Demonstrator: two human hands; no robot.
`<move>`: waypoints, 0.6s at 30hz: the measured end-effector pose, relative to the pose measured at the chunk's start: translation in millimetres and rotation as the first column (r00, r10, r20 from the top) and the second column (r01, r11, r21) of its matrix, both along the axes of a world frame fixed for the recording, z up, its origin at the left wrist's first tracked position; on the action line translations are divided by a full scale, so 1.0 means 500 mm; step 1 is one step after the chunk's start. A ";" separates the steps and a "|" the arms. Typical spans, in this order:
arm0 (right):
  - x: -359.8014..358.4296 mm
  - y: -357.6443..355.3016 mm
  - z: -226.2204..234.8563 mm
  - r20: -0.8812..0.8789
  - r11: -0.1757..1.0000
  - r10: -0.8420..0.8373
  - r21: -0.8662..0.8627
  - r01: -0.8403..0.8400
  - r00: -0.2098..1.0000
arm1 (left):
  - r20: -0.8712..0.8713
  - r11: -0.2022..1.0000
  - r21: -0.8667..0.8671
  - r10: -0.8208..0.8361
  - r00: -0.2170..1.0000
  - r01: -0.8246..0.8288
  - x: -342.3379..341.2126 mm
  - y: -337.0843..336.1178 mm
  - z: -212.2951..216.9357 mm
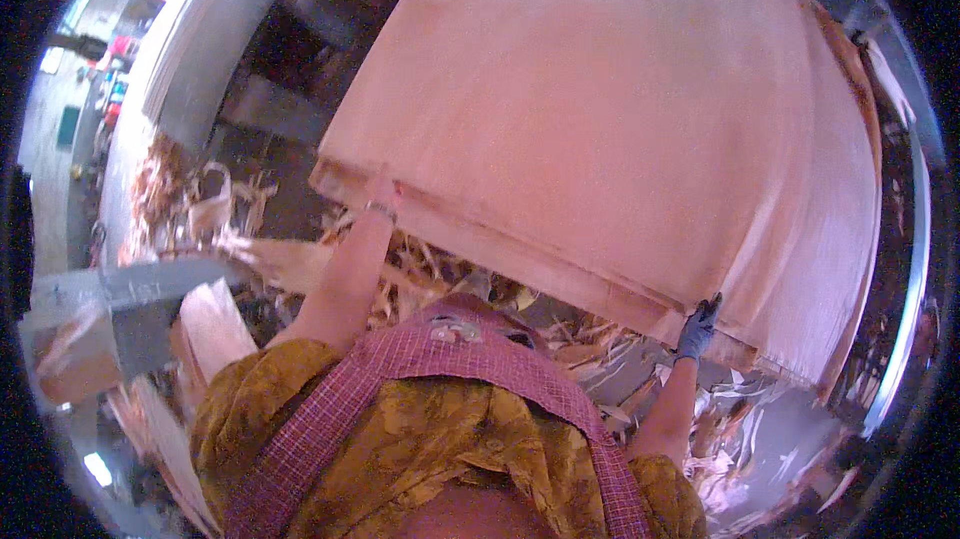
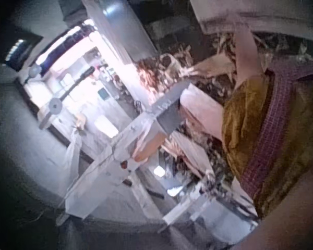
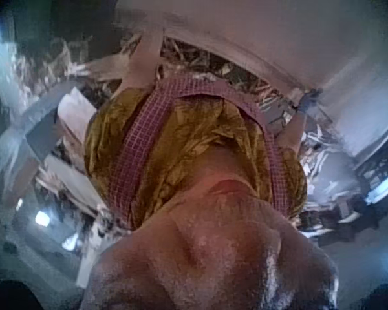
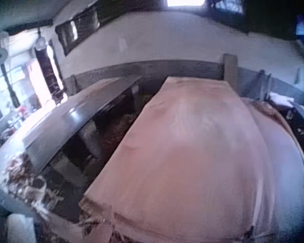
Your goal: The person tapes together thin sheets of wood veneer, trims the edges with a utility knife, and organizes the processed sheets onto large stacks.
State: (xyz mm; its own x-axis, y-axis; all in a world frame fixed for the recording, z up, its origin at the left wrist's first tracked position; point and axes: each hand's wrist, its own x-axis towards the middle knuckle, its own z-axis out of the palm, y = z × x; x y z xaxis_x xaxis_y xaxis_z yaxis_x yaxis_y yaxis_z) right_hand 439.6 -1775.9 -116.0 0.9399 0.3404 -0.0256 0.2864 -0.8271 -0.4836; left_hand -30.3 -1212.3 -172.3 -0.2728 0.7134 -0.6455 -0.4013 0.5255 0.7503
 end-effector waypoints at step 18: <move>-0.042 0.017 -0.067 -0.094 0.985 -0.012 0.170 0.028 0.995 | -0.258 0.998 -0.057 -0.028 0.966 0.014 -0.060 0.048 -0.061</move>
